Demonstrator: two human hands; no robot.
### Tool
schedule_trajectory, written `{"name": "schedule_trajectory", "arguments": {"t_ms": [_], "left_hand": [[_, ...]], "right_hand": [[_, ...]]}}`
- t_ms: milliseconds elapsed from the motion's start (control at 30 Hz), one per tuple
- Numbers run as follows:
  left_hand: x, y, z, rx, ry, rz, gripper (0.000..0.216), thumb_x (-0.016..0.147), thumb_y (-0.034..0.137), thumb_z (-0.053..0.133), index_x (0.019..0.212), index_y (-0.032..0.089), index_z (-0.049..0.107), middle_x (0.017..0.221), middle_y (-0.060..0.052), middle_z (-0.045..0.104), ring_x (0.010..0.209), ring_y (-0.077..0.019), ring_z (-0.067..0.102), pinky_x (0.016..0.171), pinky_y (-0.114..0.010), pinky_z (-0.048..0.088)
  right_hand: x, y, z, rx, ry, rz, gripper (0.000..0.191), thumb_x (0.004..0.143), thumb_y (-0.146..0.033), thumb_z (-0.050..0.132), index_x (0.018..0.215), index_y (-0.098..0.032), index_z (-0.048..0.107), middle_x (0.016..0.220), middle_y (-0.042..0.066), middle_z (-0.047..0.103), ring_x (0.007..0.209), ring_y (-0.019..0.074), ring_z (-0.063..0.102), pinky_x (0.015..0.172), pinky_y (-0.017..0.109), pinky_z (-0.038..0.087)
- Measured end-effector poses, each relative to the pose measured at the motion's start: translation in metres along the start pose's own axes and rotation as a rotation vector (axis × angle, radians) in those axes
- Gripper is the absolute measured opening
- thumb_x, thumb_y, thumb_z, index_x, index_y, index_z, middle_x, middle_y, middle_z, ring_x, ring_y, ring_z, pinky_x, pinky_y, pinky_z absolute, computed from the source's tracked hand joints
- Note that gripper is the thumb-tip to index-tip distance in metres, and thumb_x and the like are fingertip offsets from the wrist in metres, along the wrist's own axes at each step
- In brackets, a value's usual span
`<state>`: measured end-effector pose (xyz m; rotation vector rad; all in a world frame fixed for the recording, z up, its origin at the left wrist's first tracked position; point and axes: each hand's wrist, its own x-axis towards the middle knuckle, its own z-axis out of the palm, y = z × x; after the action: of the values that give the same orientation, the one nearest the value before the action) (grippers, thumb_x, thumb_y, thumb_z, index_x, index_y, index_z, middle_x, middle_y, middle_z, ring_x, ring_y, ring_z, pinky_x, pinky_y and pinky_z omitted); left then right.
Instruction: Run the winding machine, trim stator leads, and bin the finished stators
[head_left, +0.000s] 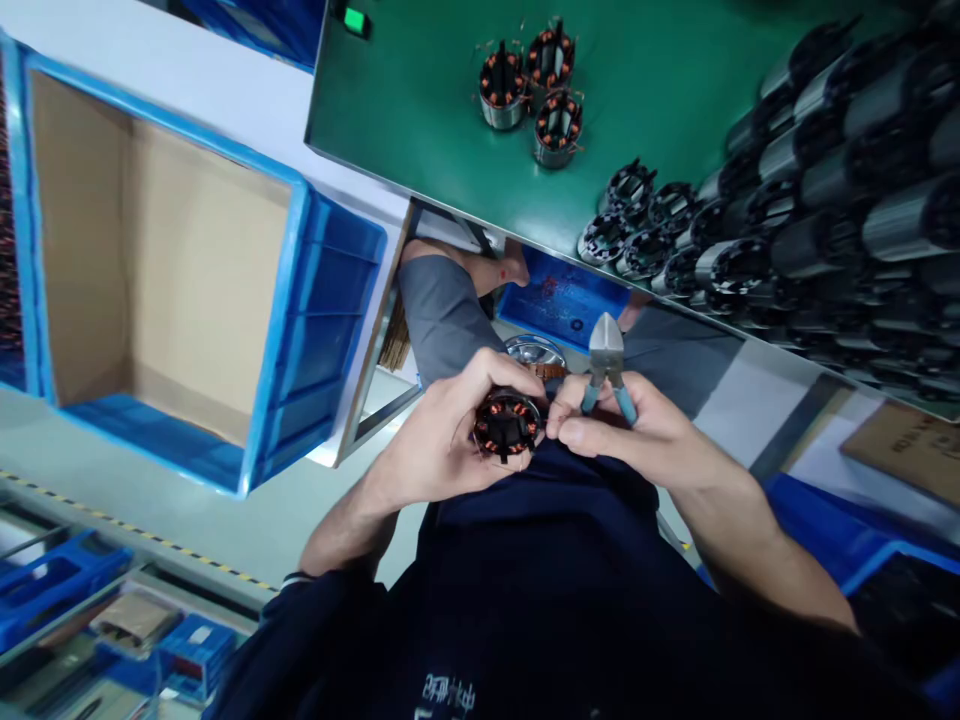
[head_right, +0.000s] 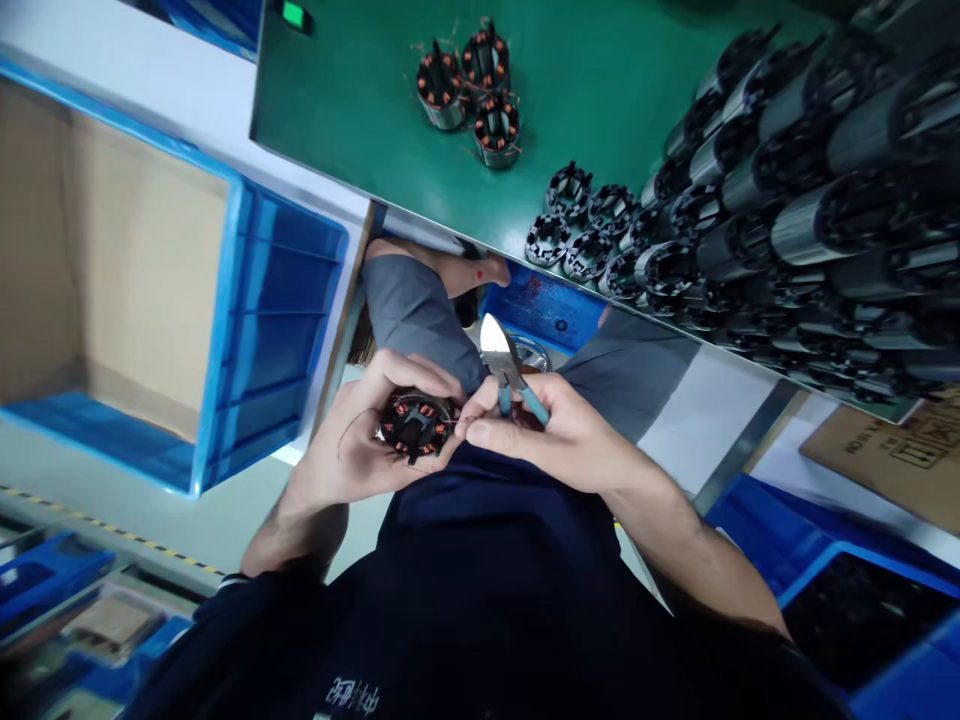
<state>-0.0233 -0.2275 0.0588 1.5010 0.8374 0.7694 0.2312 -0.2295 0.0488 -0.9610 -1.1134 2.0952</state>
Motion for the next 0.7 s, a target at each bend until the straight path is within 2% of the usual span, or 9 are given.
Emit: {"name": "schedule_trajectory", "arguments": {"t_ms": [100,167,233,300,367,433,533,567,700], "left_hand": [[0.002,0.005,-0.006,0.054,-0.054,0.043,0.041,0.088,0.018,0.1,0.12,0.023,0.075,0.108,-0.008,0.083,0.093,-0.0215,0.083,0.082,-0.032,0.067],[-0.001,0.006,-0.009,0.025,-0.014,0.031,0.04,0.084,0.015,0.101,0.112,0.023,0.074,0.103,-0.007,0.085,0.086,-0.0214,0.083,0.078,-0.032,0.067],[-0.005,0.005,-0.011,-0.018,0.074,-0.002,0.044,0.08,0.015,0.104,0.108,0.023,0.072,0.097,-0.006,0.085,0.078,-0.0197,0.081,0.072,-0.03,0.066],[-0.011,0.003,-0.013,-0.011,0.203,-0.028,0.046,0.077,0.019,0.108,0.105,0.023,0.071,0.091,-0.003,0.081,0.074,-0.0167,0.077,0.07,-0.028,0.064],[-0.015,0.001,-0.011,0.047,0.309,-0.074,0.048,0.077,0.022,0.11,0.107,0.022,0.073,0.091,-0.002,0.079,0.075,-0.0154,0.075,0.071,-0.027,0.062],[-0.017,0.002,-0.007,0.085,0.347,-0.122,0.049,0.079,0.025,0.11,0.112,0.023,0.074,0.095,-0.002,0.079,0.077,-0.0155,0.075,0.072,-0.027,0.063],[-0.015,0.003,0.004,0.071,0.308,-0.146,0.05,0.08,0.027,0.109,0.115,0.024,0.073,0.096,-0.002,0.079,0.076,-0.0152,0.074,0.071,-0.027,0.063],[-0.014,0.003,0.007,0.061,0.288,-0.143,0.051,0.08,0.027,0.109,0.116,0.024,0.073,0.096,-0.001,0.079,0.076,-0.0153,0.074,0.071,-0.027,0.063],[-0.011,0.003,0.015,0.033,0.204,-0.131,0.053,0.08,0.021,0.107,0.121,0.025,0.074,0.098,-0.001,0.079,0.079,-0.0165,0.075,0.073,-0.028,0.064]], "right_hand": [[-0.009,0.004,-0.009,0.109,0.015,-0.028,0.028,0.106,-0.044,0.09,0.094,-0.02,0.082,0.081,0.002,0.07,0.071,0.0135,0.063,0.067,0.027,0.051],[-0.016,0.003,-0.02,0.159,0.129,-0.055,0.032,0.102,-0.045,0.094,0.087,-0.022,0.079,0.076,0.001,0.063,0.069,0.0145,0.059,0.065,0.028,0.05],[-0.024,0.003,-0.031,0.195,0.279,-0.092,0.032,0.101,-0.045,0.095,0.085,-0.024,0.077,0.069,-0.002,0.051,0.063,0.0137,0.049,0.06,0.028,0.046],[-0.034,0.004,-0.037,0.123,0.479,-0.196,0.025,0.104,-0.043,0.091,0.091,-0.025,0.08,0.067,-0.002,0.045,0.06,0.0137,0.044,0.057,0.028,0.043],[-0.045,0.007,-0.032,-0.103,0.627,-0.258,0.02,0.11,-0.043,0.082,0.104,-0.024,0.084,0.075,0.002,0.057,0.066,0.016,0.053,0.062,0.031,0.049],[-0.055,0.012,-0.015,-0.367,0.569,-0.207,0.019,0.115,-0.038,0.072,0.121,-0.023,0.083,0.093,0.005,0.072,0.076,0.0179,0.064,0.07,0.033,0.054],[-0.059,0.018,0.015,-0.536,0.259,-0.113,0.025,0.115,-0.021,0.065,0.138,-0.025,0.075,0.11,0.004,0.079,0.085,0.0168,0.072,0.077,0.032,0.056],[-0.057,0.02,0.022,-0.548,0.21,-0.122,0.029,0.114,-0.018,0.064,0.14,-0.025,0.073,0.112,0.003,0.079,0.089,0.0163,0.074,0.08,0.03,0.058],[-0.043,0.028,0.026,-0.554,0.268,-0.152,0.033,0.114,-0.015,0.06,0.143,-0.024,0.072,0.121,0.004,0.079,0.106,0.0173,0.077,0.099,0.031,0.06]]}}
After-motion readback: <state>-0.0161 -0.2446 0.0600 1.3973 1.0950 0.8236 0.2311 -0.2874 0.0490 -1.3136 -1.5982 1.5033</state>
